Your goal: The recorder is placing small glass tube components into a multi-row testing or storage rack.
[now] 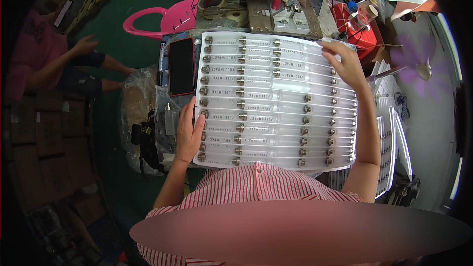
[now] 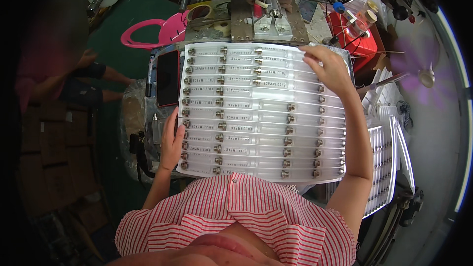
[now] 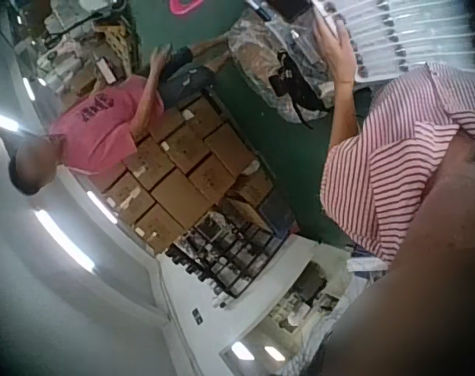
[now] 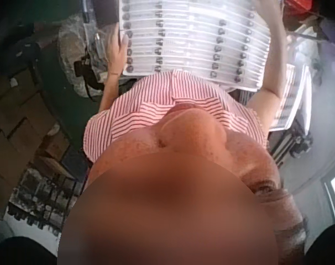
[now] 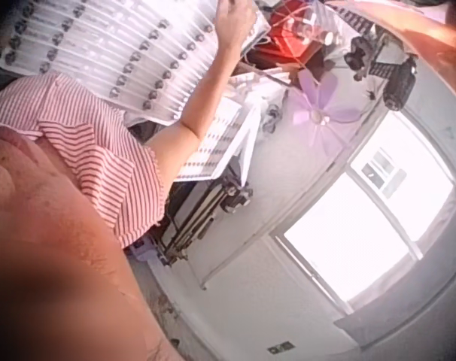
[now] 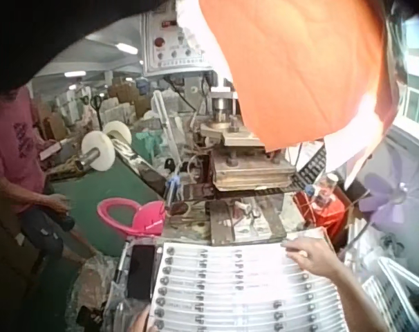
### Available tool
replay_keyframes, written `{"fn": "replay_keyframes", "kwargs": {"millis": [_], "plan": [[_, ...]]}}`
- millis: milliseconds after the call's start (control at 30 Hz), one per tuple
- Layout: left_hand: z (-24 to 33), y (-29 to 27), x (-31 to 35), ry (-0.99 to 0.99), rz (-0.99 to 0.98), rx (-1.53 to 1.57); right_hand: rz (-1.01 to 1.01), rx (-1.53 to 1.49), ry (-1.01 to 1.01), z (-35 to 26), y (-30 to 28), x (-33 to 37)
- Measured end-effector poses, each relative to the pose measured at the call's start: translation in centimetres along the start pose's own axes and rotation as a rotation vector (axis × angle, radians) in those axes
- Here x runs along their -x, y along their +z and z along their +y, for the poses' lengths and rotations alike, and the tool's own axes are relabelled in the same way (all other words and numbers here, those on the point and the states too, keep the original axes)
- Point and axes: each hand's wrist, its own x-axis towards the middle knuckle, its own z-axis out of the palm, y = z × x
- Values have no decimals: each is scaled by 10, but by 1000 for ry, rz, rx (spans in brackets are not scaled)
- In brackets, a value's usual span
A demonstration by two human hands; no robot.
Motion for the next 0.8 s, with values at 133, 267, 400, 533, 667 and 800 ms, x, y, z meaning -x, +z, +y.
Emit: {"fn": "replay_keyframes", "kwargs": {"millis": [133,267,400,533,667,800], "plan": [[-4,10,10,20,28,20,193,-151,7,16,24,-46],[-4,6,7,25,-18,-10,203,-115,-4,22,46,-85],[-3,-1,5,59,-48,-25,206,-5,7,20,56,-98],[-5,-1,3,67,-54,-58,239,47,30,19,61,-103],[-19,-20,12,117,48,-57,263,33,24,23,64,-107],[-43,-77,33,-175,436,40,252,25,21,27,64,-107]]}}
